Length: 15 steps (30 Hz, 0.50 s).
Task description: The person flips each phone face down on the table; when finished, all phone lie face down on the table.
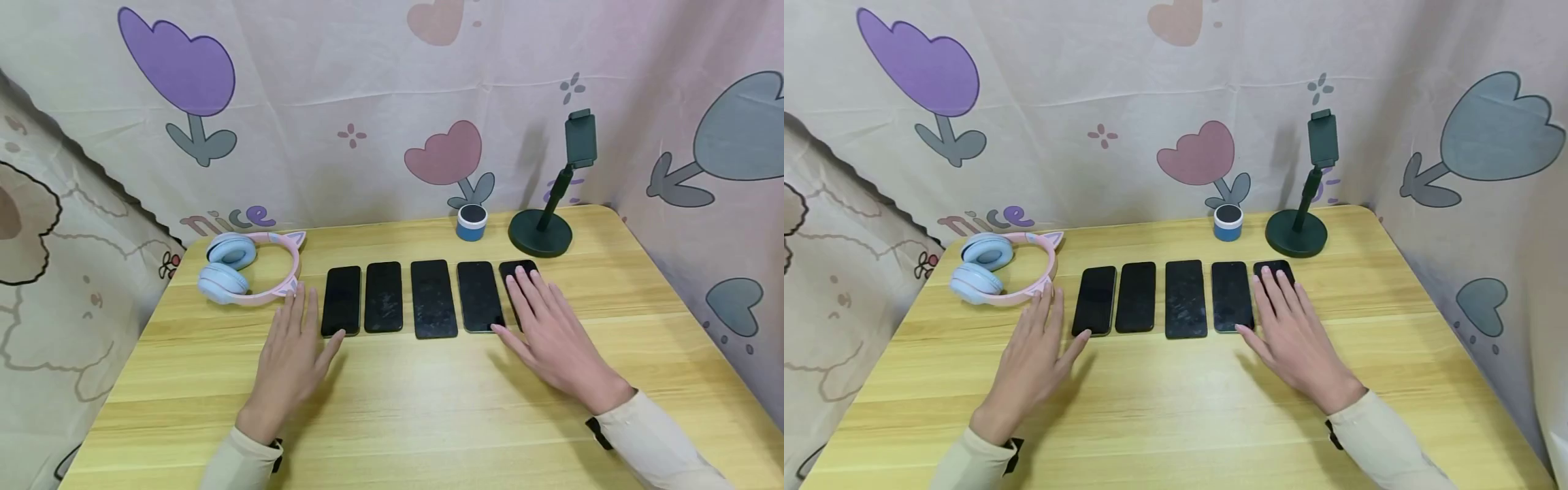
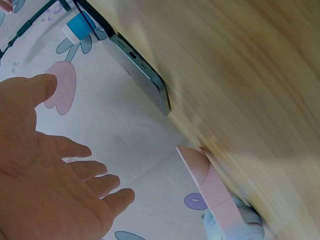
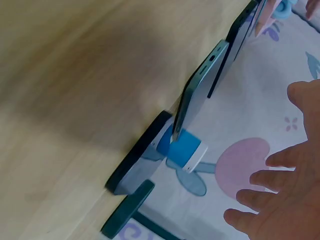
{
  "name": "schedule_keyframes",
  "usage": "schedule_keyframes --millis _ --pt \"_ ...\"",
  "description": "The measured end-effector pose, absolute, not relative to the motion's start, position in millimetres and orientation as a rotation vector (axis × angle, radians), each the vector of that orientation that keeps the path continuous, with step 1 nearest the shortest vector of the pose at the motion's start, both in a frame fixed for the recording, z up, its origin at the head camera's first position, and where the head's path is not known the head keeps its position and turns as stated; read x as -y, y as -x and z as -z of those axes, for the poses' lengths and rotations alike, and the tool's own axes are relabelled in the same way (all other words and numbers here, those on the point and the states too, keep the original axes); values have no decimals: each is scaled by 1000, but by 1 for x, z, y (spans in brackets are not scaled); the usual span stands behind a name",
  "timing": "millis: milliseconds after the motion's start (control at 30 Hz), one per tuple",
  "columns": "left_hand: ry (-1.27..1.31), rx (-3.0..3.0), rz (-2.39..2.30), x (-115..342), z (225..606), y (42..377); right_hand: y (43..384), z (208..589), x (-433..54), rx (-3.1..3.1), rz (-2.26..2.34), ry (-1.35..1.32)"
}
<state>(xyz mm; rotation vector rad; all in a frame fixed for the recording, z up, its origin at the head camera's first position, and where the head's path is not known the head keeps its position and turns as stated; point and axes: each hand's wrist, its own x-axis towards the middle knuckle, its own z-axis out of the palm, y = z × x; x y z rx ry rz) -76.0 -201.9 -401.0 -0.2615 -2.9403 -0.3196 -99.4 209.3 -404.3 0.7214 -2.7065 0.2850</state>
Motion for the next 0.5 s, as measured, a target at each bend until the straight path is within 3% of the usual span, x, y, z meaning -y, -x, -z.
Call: schedule_keyframes --millis 500 --pt "168 2904 497 218 394 79 119 398 -163 2673 -330 -894"
